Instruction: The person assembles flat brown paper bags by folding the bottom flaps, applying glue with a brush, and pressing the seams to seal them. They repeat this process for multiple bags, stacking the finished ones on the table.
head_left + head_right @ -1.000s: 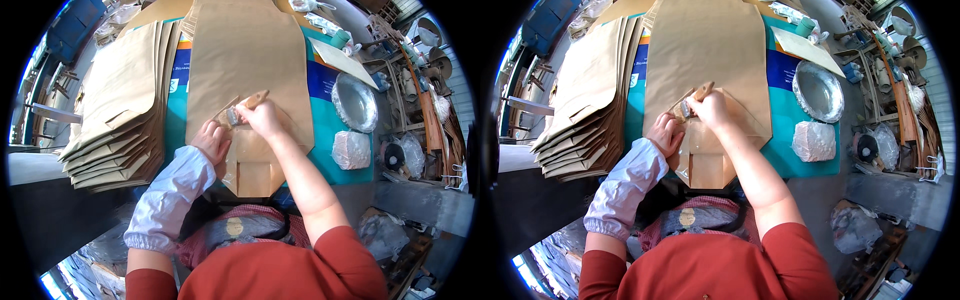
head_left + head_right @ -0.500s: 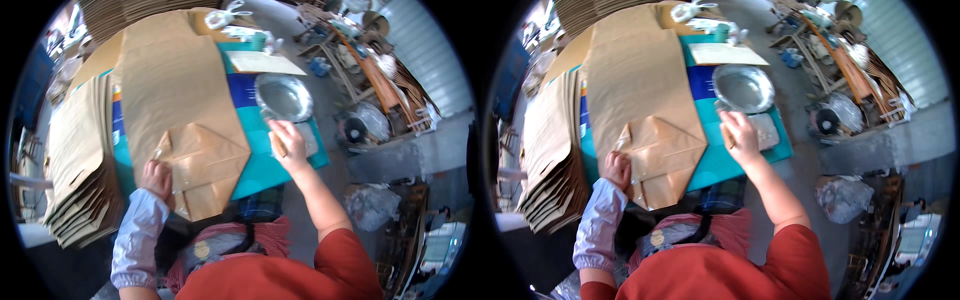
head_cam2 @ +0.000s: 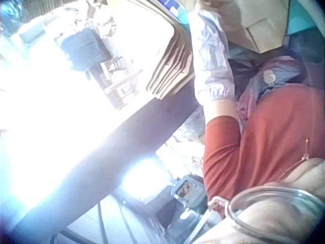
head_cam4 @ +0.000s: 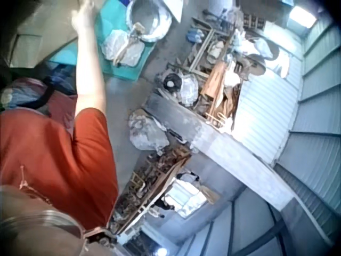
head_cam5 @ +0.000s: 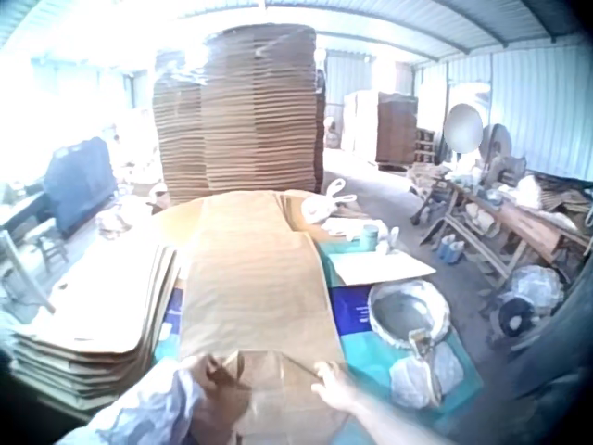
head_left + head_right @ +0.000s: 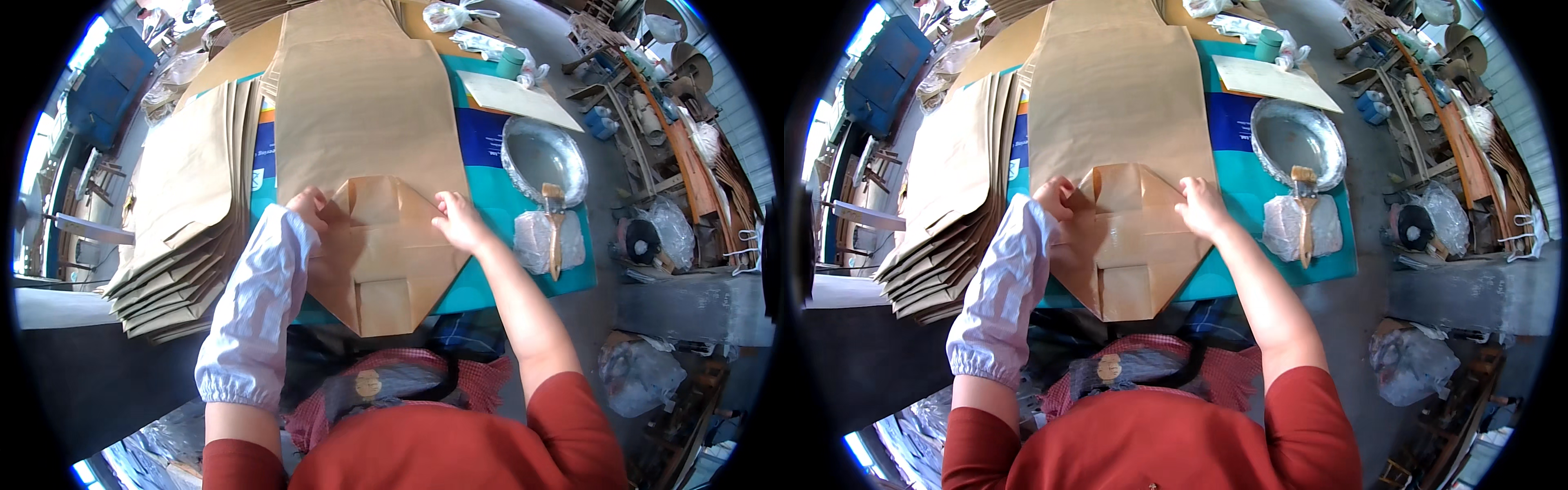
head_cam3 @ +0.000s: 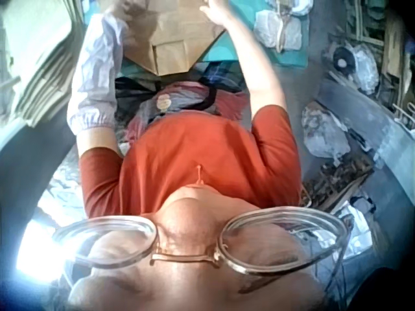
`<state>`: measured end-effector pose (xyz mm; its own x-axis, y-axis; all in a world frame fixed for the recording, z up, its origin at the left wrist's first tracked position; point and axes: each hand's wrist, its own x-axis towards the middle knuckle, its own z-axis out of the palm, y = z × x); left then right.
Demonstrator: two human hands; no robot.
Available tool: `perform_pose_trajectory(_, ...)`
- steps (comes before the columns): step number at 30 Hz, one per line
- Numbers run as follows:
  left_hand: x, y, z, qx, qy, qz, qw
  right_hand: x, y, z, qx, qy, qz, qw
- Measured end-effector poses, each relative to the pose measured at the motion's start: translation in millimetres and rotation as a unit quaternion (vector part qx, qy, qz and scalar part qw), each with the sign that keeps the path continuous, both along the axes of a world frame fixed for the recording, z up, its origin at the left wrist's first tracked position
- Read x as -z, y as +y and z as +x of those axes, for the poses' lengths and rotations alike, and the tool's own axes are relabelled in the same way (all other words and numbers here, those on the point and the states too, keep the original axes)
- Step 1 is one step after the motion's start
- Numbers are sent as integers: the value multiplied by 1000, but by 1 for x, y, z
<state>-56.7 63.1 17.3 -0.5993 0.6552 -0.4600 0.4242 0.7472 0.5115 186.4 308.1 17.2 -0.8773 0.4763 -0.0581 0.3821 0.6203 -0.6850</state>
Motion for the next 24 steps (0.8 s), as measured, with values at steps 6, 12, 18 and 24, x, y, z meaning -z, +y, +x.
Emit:
perform_pose_trajectory(6, -33, -7, 43, 191, 151, -94, 965, -15, 11, -7, -244, 9, 91, 966)
perform_pose_trajectory(12, 0, -58, 91, 241, 457, 83, 852, -1, -29, 39, -251, 35, 419, 872)
perform_pose_trajectory(18, -36, -73, 142, 301, 380, 70, 872, -32, -52, 74, -355, -51, 344, 868)
perform_pose_trajectory(24, -22, -75, 121, 258, 124, 190, 939, -37, -49, 79, -282, 75, 220, 931)
